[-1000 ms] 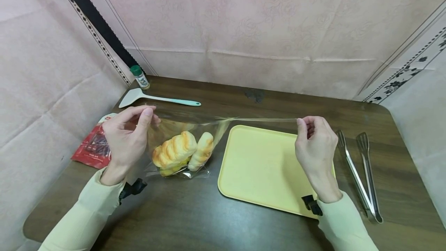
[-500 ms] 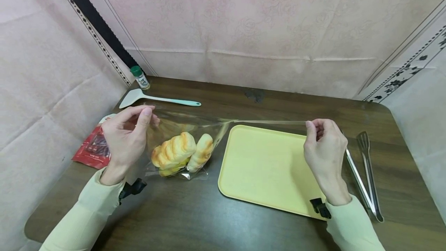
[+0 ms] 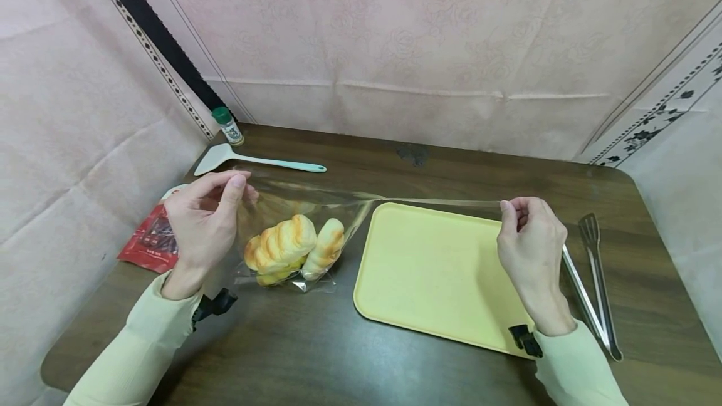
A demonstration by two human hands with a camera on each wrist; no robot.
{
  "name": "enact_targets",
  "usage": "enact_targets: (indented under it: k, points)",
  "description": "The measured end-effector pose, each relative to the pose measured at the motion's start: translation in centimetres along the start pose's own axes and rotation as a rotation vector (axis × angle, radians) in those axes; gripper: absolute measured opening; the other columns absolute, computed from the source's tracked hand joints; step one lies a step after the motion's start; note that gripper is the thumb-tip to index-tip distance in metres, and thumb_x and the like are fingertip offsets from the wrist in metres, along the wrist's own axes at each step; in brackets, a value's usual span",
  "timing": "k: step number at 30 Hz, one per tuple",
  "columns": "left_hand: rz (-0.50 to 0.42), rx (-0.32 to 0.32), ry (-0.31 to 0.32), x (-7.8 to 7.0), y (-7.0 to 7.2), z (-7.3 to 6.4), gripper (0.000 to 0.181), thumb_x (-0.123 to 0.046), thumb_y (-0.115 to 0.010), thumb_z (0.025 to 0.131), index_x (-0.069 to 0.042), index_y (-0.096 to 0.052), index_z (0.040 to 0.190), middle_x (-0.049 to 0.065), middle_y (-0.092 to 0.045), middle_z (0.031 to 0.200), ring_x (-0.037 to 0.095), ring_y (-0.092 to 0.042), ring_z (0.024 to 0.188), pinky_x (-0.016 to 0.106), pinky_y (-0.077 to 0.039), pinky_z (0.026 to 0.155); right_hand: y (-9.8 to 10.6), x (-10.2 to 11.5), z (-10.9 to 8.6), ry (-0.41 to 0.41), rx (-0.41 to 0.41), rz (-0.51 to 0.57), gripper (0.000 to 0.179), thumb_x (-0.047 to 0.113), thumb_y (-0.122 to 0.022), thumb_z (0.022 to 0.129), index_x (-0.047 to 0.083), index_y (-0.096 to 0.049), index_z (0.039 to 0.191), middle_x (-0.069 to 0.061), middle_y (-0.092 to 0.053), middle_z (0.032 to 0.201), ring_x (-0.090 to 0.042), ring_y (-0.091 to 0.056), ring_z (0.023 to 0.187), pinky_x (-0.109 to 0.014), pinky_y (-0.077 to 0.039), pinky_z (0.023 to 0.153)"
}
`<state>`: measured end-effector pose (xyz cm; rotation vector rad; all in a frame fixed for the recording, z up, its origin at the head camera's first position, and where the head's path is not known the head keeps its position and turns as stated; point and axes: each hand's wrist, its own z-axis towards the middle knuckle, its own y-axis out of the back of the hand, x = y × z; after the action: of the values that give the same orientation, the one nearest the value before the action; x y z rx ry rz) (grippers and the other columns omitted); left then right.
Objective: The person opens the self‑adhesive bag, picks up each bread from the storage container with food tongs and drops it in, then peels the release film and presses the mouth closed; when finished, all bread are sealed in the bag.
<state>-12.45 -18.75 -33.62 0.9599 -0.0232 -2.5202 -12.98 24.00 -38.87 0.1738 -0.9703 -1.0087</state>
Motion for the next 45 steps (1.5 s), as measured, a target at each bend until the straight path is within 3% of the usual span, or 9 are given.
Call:
enact_targets:
  k: [12, 17, 24, 30, 33, 37, 42, 45]
  points:
    - [0.019, 0.026, 0.002, 0.3, 0.2, -0.1, 0.010, 0.005, -0.071, 0.100, 0.008, -0.081, 0.102, 0.023, -0.076, 0.079, -0.003, -0.068, 0.072, 0.011, -0.044, 0.056, 0.0, -0.6, -0.5, 0.008, 0.044, -0.038, 0.018, 0.007, -0.068, 0.102, -0.008, -0.071, 0.094, -0.024, -0.069, 0.080, 0.026, -0.033, 0.067, -0.013, -0.030, 0.070]
    - [0.014, 0.019, -0.004, 0.3, 0.2, -0.1, 0.010, 0.006, -0.071, 0.100, 0.007, -0.081, 0.102, 0.023, -0.075, 0.078, -0.003, -0.068, 0.073, 0.010, -0.045, 0.058, -0.1, -1.1, -0.6, 0.011, 0.101, -0.079, 0.018, 0.008, -0.068, 0.102, -0.007, -0.071, 0.093, -0.024, -0.068, 0.078, 0.019, -0.034, 0.067, -0.017, -0.032, 0.069]
    - [0.016, 0.018, -0.005, 0.4, 0.3, 0.0, 0.010, 0.006, -0.071, 0.100, 0.008, -0.081, 0.103, 0.024, -0.075, 0.078, -0.004, -0.068, 0.073, 0.011, -0.045, 0.058, -0.5, -1.8, -0.7, 0.063, 0.288, -0.132, 0.016, 0.005, -0.070, 0.101, -0.006, -0.071, 0.090, -0.020, -0.068, 0.076, -0.015, -0.053, 0.061, -0.021, -0.035, 0.058]
    - [0.013, 0.018, -0.009, 0.4, 0.3, 0.1, 0.011, 0.006, -0.071, 0.100, 0.007, -0.081, 0.103, 0.023, -0.075, 0.078, -0.003, -0.068, 0.073, 0.011, -0.046, 0.059, -0.4, -2.5, -0.4, 0.101, 0.438, -0.180, 0.014, 0.001, -0.068, 0.100, -0.010, -0.076, 0.094, -0.025, -0.074, 0.082, -0.036, -0.065, 0.067, -0.043, -0.046, 0.059]
    - [0.014, 0.017, -0.010, 0.5, 0.3, 0.1, 0.011, 0.006, -0.071, 0.099, 0.007, -0.081, 0.103, 0.023, -0.075, 0.078, -0.002, -0.068, 0.072, 0.011, -0.046, 0.059, -0.2, -2.8, -0.3, 0.083, 0.552, -0.215, 0.024, -0.003, -0.056, 0.100, -0.005, -0.067, 0.078, -0.019, -0.062, 0.069, -0.033, -0.056, 0.060, -0.043, -0.040, 0.054]
    - [0.018, 0.017, -0.010, 0.5, 0.3, 0.2, 0.011, 0.007, -0.071, 0.099, 0.007, -0.081, 0.103, 0.023, -0.075, 0.078, -0.003, -0.068, 0.072, 0.010, -0.046, 0.059, 0.1, -3.1, -0.1, 0.047, 0.685, -0.258, 0.024, -0.005, -0.045, 0.095, 0.004, -0.052, 0.073, -0.007, -0.042, 0.068, -0.021, -0.039, 0.062, -0.032, -0.028, 0.053]
    - [0.022, 0.020, -0.008, 0.4, 0.2, 0.2, 0.011, 0.006, -0.071, 0.099, 0.007, -0.081, 0.104, 0.023, -0.075, 0.078, -0.004, -0.068, 0.073, 0.010, -0.047, 0.059, 0.4, -3.3, 0.4, 0.037, 0.636, -0.294, 0.020, 0.002, -0.059, 0.097, -0.001, -0.067, 0.079, -0.014, -0.058, 0.069, -0.025, -0.048, 0.060, -0.035, -0.034, 0.052]
    - [0.025, 0.020, -0.006, 0.4, 0.2, 0.3, 0.011, 0.006, -0.072, 0.099, 0.007, -0.081, 0.104, 0.023, -0.075, 0.079, -0.004, -0.068, 0.073, 0.010, -0.047, 0.060, 0.5, -3.3, 0.8, 0.036, 0.593, -0.311, 0.020, 0.014, -0.071, 0.099, -0.001, -0.073, 0.085, -0.019, -0.070, 0.078, -0.031, -0.057, 0.064, -0.038, -0.039, 0.054]
